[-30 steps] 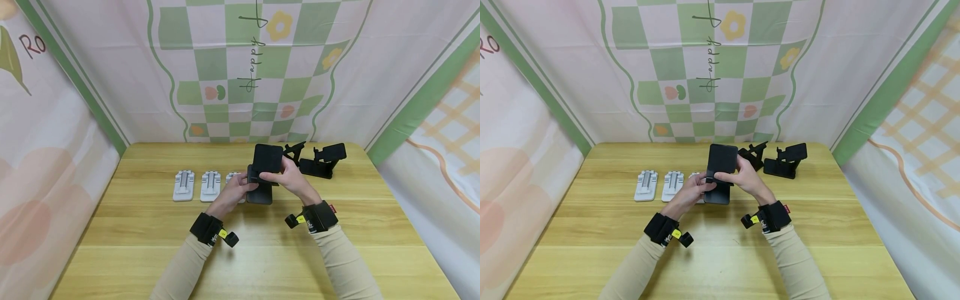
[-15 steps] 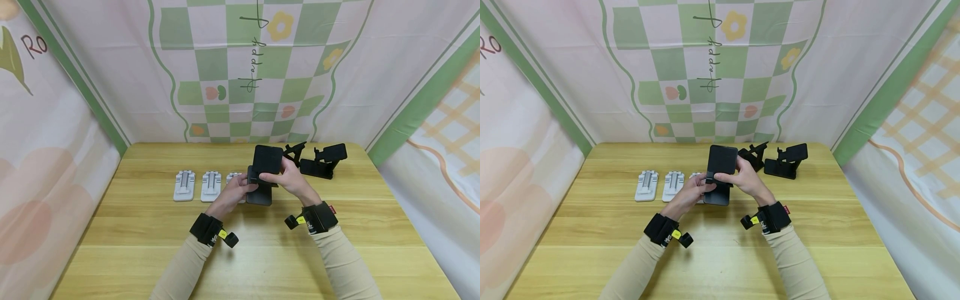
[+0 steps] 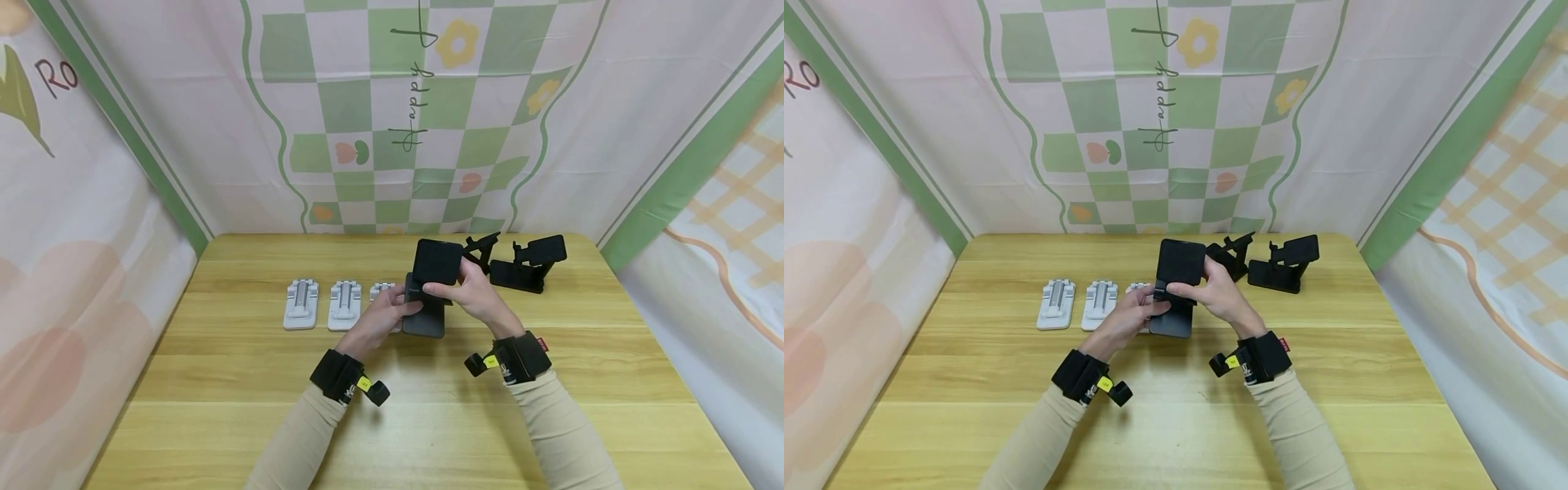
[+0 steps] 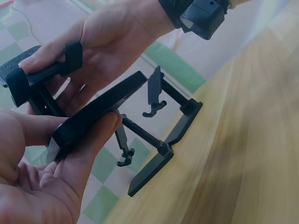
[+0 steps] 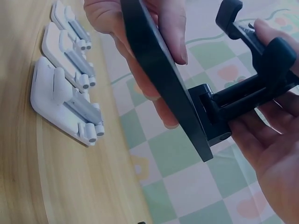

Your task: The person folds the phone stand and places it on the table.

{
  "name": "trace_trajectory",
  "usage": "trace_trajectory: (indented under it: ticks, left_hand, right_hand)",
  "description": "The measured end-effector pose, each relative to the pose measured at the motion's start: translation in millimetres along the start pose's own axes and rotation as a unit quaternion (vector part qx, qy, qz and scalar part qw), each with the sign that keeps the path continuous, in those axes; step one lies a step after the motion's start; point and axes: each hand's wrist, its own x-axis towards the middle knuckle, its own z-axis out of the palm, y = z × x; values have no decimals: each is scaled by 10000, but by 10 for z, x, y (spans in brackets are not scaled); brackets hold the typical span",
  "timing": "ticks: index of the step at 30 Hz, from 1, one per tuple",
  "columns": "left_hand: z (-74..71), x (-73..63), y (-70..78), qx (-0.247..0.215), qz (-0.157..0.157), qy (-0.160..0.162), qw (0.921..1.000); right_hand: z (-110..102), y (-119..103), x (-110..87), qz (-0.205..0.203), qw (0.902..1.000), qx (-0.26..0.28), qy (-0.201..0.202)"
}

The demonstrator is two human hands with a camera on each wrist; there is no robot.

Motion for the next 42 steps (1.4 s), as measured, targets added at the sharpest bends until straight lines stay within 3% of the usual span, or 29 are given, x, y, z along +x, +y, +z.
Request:
trace_trajectory:
  ticks: [19,30,42]
  left_hand:
    - [-6,-3,-29,17,-81,-54,10000]
    - [2,-11,-31,-66,-93,-121,9999]
    - [24,-21,-42,-200,-96,-223,9995]
  right_hand:
    - [62,56,6,-70,9989,-208,414]
    - [100,95,19,193,9958,-274,856]
    - [144,123,43,-368,9912,-155,1264]
